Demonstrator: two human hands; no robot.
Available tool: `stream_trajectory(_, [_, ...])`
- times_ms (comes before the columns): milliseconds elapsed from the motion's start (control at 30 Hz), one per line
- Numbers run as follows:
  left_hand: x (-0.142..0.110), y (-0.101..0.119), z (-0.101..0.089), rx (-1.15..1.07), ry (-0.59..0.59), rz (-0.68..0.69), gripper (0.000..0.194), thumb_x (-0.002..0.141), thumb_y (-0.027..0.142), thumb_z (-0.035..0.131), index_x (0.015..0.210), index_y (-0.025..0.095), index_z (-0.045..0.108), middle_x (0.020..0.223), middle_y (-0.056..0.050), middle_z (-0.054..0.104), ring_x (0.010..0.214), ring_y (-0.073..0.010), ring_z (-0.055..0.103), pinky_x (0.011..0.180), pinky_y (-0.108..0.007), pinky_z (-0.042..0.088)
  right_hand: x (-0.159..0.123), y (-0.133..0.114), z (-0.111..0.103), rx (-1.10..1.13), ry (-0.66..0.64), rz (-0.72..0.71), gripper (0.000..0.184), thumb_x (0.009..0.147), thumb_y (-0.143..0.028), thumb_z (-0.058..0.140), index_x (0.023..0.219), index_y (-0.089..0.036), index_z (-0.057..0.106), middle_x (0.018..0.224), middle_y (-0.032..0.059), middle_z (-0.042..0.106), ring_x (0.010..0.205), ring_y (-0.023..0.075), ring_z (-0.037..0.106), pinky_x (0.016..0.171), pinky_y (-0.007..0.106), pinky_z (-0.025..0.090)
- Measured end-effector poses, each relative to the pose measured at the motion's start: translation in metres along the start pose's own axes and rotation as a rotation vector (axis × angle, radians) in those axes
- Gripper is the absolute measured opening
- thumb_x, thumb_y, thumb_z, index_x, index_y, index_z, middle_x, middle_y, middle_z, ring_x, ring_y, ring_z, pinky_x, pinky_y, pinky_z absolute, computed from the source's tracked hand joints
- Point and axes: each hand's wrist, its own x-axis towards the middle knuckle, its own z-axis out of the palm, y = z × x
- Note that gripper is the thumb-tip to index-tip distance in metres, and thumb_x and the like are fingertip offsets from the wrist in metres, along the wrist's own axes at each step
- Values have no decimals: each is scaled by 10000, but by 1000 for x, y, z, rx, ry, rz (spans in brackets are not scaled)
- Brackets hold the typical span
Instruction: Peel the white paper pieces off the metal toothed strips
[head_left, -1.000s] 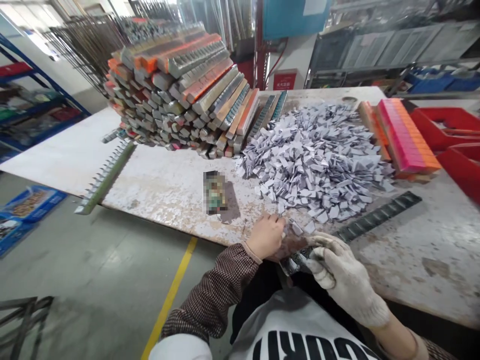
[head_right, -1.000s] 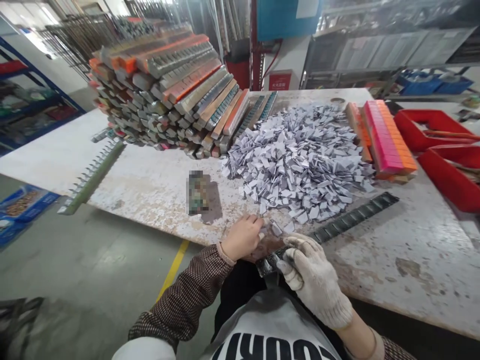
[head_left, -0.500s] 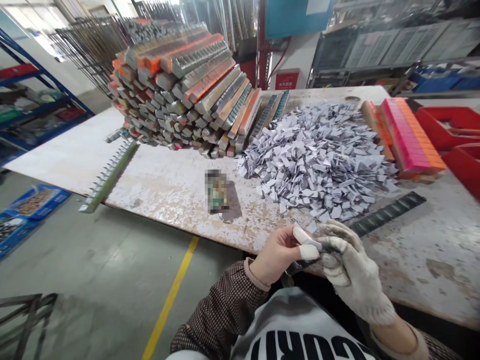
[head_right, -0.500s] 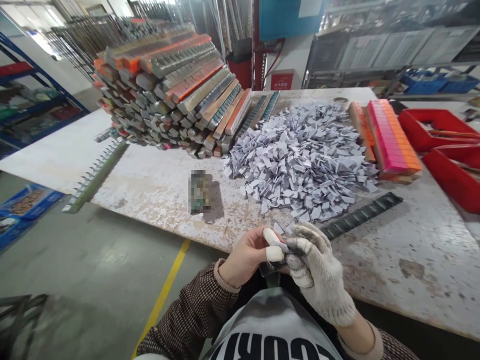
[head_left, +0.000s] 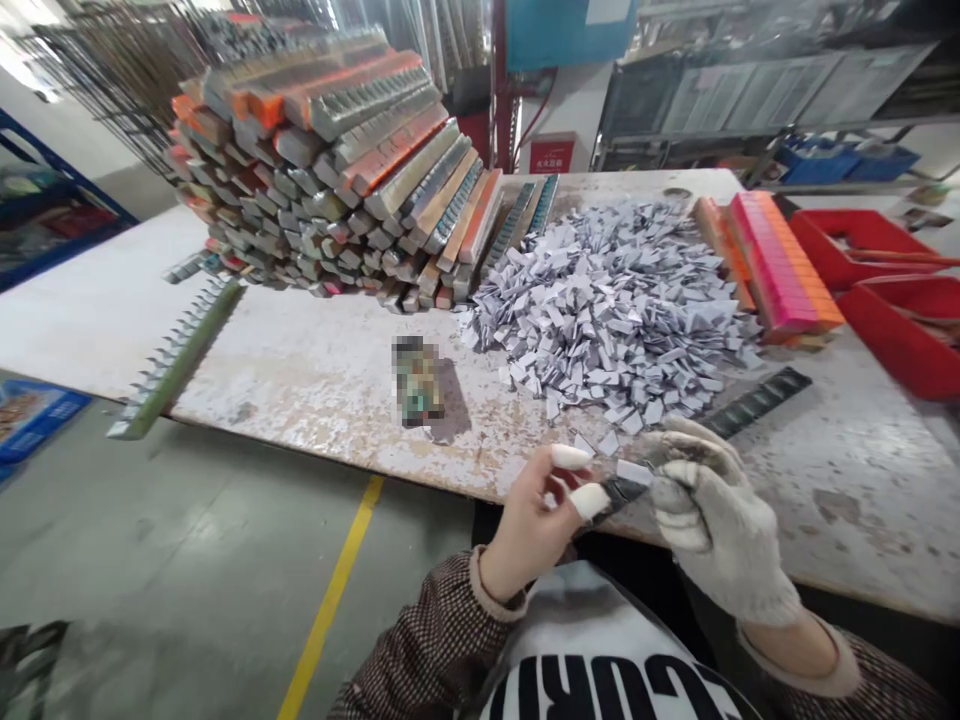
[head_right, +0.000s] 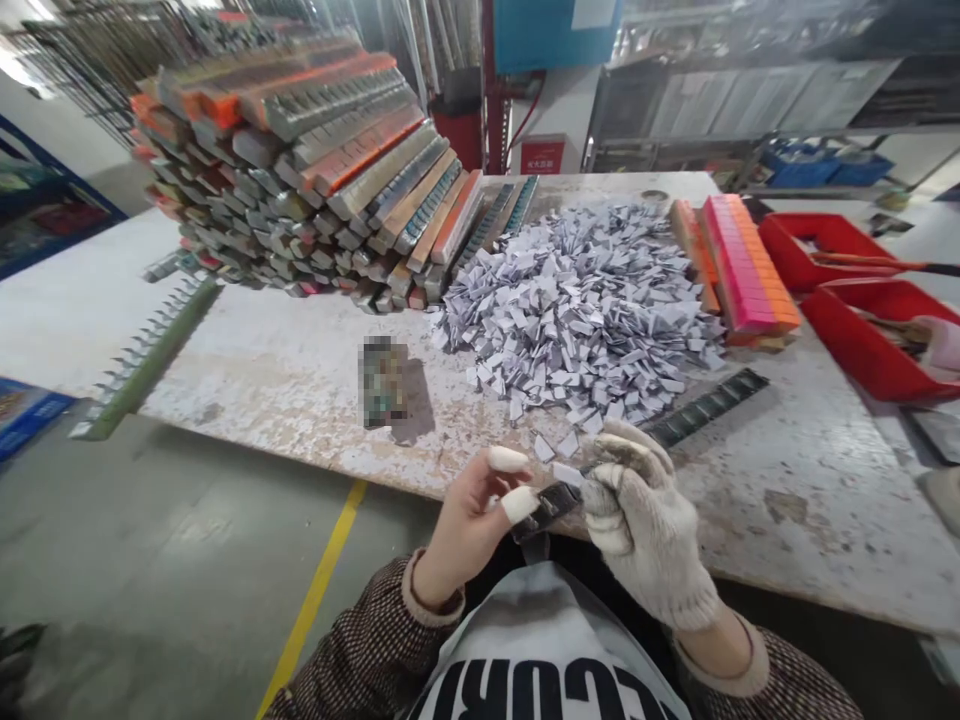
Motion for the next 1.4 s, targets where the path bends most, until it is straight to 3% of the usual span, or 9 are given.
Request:
stream_trajectory(100, [-8, -16, -21, 408, 84, 107, 311, 936, 364, 736, 1181, 203, 634, 1035, -62, 681, 895, -187, 628, 813, -312, 524, 5, 14, -3, -170, -62, -63, 87, 953, -187, 659, 922, -252, 609, 1187, 96, 710, 1304, 343, 603, 1088, 582, 532])
stream_trajectory(233, [-21, -42, -30, 655, -67, 171, 423, 911, 367, 783, 1264, 203, 617, 1211, -113, 667, 1147, -284, 629, 999, -437, 538, 3, 20, -2, -280, -186, -174, 59, 953, -181, 661, 953, -212, 612, 1164, 101, 701, 1291, 322, 605, 1126, 564, 491])
stream_trajectory(333, [-26, -55, -27, 788, -118, 219, 459, 916, 348, 778, 1317, 207, 603, 1255, -119, 664, 1183, -310, 615, 1040, -492, 526, 1, 16, -2, -309, -239, -201, 40, 955, -183, 653, 961, -202, 618, 1162, 96, 704, 1283, 308, 609, 1169, 556, 445])
stream_trajectory(533, [-25, -58, -23, 851, -113, 244, 454, 875, 298, 823, 1269, 195, 622, 1180, -106, 693, 1115, -310, 643, 980, -473, 552, 15, 7, -6, -338, -406, -196, 76, 971, -191, 584, 945, -200, 654, 1098, 89, 697, 1287, 308, 585, 1201, 554, 368])
stream_trajectory(633, [-25, -58, -24, 867, -110, 240, 440, 880, 304, 817, 1259, 191, 623, 1161, -110, 693, 1084, -310, 652, 949, -467, 561, 30, 9, -3, -330, -519, -196, 120, 940, -195, 590, 829, -202, 635, 977, 82, 672, 1146, 302, 617, 1139, 531, 407])
stream_trajectory(767, [-26, -59, -24, 879, -101, 241, 427, 890, 322, 804, 1258, 202, 623, 1153, -109, 695, 1074, -308, 658, 934, -460, 566, 43, 14, 2, -323, -637, -213, 197, 881, -352, 695, 780, -202, 618, 909, 89, 633, 977, 299, 611, 1013, 508, 475])
stream_trajectory(967, [-26, -61, -23, 895, -84, 274, 383, 912, 312, 765, 1252, 202, 626, 1162, -115, 695, 1081, -309, 662, 925, -462, 573, 32, 17, 11, -300, -618, -200, 242, 829, -380, 775, 810, -191, 625, 942, 102, 636, 1071, 333, 613, 1088, 544, 447])
stream_trajectory(1167, [-28, -62, -23, 876, -80, 261, 405, 923, 340, 760, 1282, 211, 624, 1196, -120, 694, 1127, -310, 659, 961, -457, 562, 5, 34, 9, -147, -321, -195, 114, 966, -205, 629, 879, -209, 555, 1096, 121, 656, 1220, 319, 603, 1085, 544, 494])
stream_trajectory(1400, [-3, -29, -39, 744, -244, 75, 240, 1022, 380, 623, 1194, 220, 667, 1066, -57, 747, 990, -234, 709, 889, -336, 559, -14, 35, 12, -116, -233, -118, 56, 980, -185, 593, 1003, -227, 565, 1164, 109, 652, 1217, 301, 617, 1095, 587, 490])
